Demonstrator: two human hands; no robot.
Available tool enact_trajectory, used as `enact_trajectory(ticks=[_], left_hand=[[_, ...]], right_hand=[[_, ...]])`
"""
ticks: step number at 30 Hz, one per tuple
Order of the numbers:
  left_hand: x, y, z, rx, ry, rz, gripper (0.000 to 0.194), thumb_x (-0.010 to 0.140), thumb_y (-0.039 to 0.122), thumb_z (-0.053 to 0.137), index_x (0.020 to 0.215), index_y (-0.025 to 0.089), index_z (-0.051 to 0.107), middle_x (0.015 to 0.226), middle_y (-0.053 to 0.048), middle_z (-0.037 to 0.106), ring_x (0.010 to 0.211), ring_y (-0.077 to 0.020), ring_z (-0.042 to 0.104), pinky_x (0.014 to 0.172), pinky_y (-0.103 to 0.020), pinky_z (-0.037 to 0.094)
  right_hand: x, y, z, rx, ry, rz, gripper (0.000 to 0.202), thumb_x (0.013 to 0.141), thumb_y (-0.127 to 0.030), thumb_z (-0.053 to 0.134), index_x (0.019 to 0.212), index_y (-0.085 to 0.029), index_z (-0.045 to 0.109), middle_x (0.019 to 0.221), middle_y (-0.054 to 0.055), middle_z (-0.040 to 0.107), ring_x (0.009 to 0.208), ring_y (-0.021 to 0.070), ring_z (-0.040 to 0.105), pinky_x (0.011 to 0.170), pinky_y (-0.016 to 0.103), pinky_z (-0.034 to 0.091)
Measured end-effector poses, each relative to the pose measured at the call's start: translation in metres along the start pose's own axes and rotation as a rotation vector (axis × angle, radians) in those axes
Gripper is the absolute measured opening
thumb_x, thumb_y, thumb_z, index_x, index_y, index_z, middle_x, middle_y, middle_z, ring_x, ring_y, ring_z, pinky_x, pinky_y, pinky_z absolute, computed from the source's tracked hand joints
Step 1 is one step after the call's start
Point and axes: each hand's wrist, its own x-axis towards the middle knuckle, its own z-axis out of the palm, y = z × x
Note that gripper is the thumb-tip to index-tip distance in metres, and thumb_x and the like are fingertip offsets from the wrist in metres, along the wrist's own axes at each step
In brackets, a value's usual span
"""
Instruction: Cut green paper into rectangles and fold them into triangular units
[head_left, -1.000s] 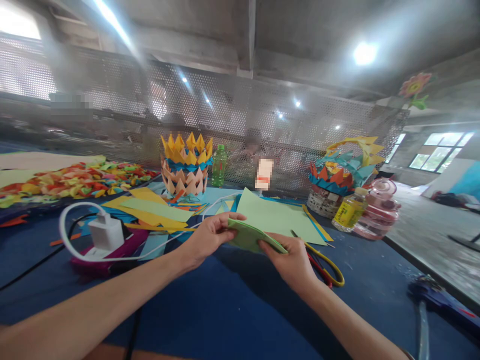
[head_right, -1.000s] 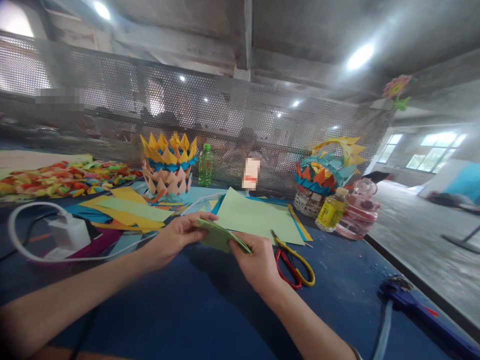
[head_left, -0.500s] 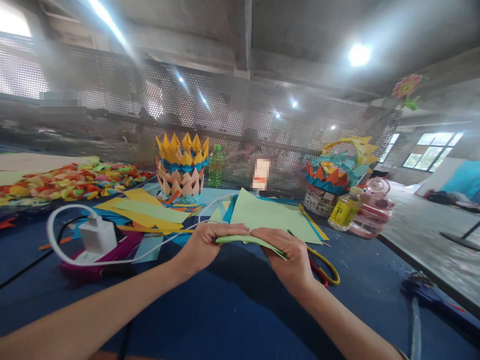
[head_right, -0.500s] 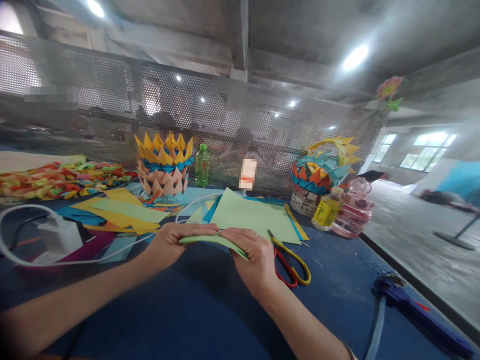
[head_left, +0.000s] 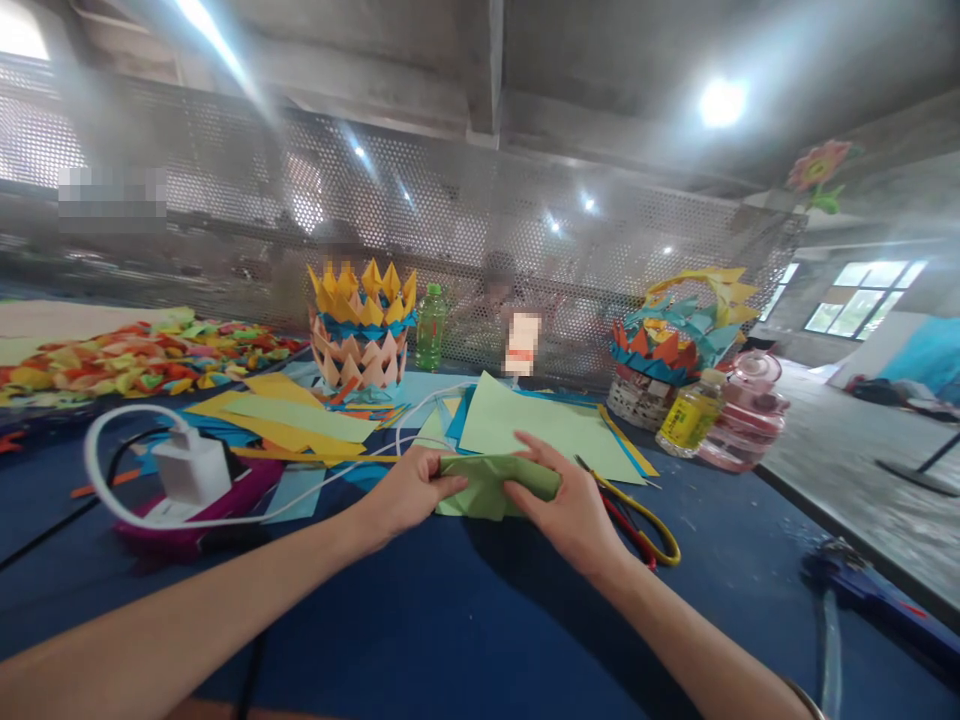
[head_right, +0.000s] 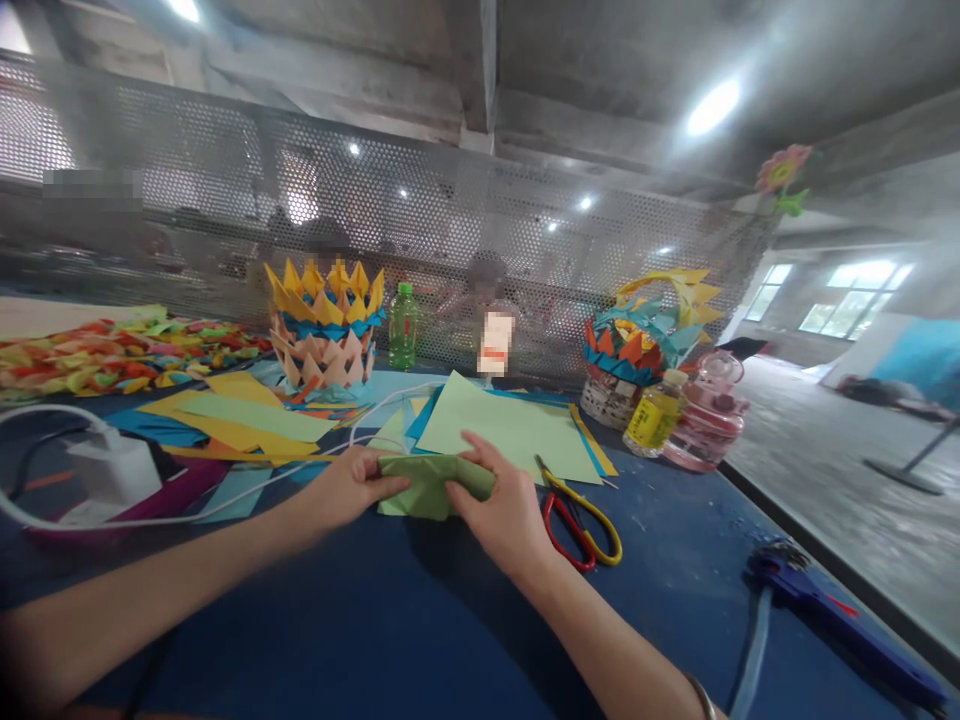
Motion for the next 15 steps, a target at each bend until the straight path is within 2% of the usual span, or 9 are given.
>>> enact_trajectory(ticks=[2,4,6,10,15], left_hand=[[0.0,-0.001,0.001,-0.017,-0.007,-0.002,0.014,0.065,0.028,0.065,0.067,0.016,0.07,0.064,0.0,0.068,0.062,-0.0173,0.06,0.061,-0.024,0.046],[0.0,0.0,0.002,-0.029,-0.011,-0.002,0.012,0.065,0.028,0.063,0.064,0.017,0.068,0.063,0.001,0.067,0.063,-0.0179,0.06,0.062,-0.025,0.046],[0.0,0.0,0.003,-0.037,-0.014,-0.002,0.01,0.064,0.027,0.063,0.061,0.018,0.065,0.06,0.002,0.065,0.062,-0.0179,0.059,0.061,-0.025,0.046],[0.001,-0.001,0.002,-0.044,-0.017,0.001,0.01,0.064,0.025,0.062,0.065,0.017,0.067,0.061,0.002,0.065,0.059,-0.0157,0.058,0.061,-0.024,0.045],[0.001,-0.001,0.002,-0.03,-0.02,0.003,0.011,0.062,0.024,0.061,0.065,0.016,0.068,0.058,0.003,0.062,0.056,-0.0139,0.055,0.057,-0.022,0.042]], right_hand=[[0.0,-0.004,-0.004,-0.071,0.085,-0.075,0.057,0.082,-0.021,0.065,0.137,-0.024,0.052,0.119,0.007,0.067,0.099,0.0218,0.065,0.083,0.035,0.055],[0.0,-0.009,-0.007,-0.232,0.13,-0.232,0.057,0.088,-0.021,0.061,0.142,-0.025,0.046,0.128,0.01,0.061,0.112,0.0239,0.059,0.094,0.041,0.051],[0.0,-0.013,-0.009,-0.412,0.089,-0.377,0.052,0.094,-0.017,0.054,0.144,-0.024,0.045,0.132,0.011,0.058,0.12,0.0252,0.054,0.1,0.044,0.046],[0.0,-0.015,-0.007,-0.559,-0.037,-0.475,0.039,0.098,-0.013,0.047,0.135,-0.02,0.056,0.125,0.009,0.065,0.12,0.0268,0.054,0.097,0.044,0.046],[-0.001,-0.014,-0.005,-0.541,-0.03,-0.487,0.03,0.098,-0.016,0.05,0.124,-0.017,0.064,0.11,0.008,0.072,0.109,0.0255,0.059,0.096,0.042,0.047]])
